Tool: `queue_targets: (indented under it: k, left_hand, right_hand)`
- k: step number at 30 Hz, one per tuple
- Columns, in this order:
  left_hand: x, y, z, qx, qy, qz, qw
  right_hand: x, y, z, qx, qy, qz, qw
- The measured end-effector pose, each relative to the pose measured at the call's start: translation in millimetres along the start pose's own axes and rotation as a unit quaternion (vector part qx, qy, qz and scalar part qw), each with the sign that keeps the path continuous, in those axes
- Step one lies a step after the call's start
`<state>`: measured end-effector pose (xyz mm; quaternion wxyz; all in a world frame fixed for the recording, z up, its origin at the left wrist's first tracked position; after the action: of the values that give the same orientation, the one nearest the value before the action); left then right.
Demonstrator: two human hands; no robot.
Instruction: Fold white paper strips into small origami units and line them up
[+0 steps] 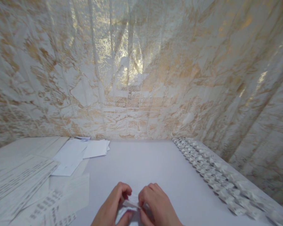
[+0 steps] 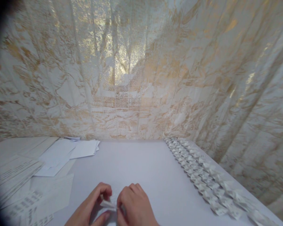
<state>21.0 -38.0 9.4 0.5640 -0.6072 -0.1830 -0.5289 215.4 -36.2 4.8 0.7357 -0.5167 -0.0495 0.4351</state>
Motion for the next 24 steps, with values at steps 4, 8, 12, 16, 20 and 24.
queue_targets:
  k: [4, 8, 12, 16, 20, 24]
  left_hand:
    - [1, -1.0, 2, -0.006, 0.025, 0.106, 0.994]
    - [1, -2.9, 4, -0.063, 0.026, 0.241, 0.968]
    - [-2, -5.6, 4, -0.078, 0.040, 0.297, 0.951]
    - [-4, -6.6, 4, -0.062, 0.050, 0.299, 0.951]
    - [-4, -4.5, 5, -0.015, 0.040, 0.283, 0.958]
    - [-2, -0.7, 6, -0.005, 0.041, 0.288, 0.957]
  right_hand:
    - [6, -2, 0, -0.069, -0.058, -0.182, 0.979]
    - [6, 0, 0, -0.111, -0.053, -0.184, 0.975]
    - [5, -3, 0, -0.112, -0.002, -0.098, 0.989]
    - [3, -12, 5, -0.099, 0.100, 0.019, 0.990]
    - [1, -15, 11, -0.075, 0.206, 0.075, 0.973]
    - [-3, -13, 14, -0.072, 0.234, 0.066, 0.967]
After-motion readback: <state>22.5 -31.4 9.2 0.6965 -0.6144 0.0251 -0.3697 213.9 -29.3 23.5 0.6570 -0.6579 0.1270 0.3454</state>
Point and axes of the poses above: each hand's wrist, its own z-axis towards the middle knuckle, its own y-axis out of the palm, x = y × z, the point moved 1 cm from there along z, towards the middle knuckle, and after that the axes turned 3 degrees about -x, right-handed, at the moved point
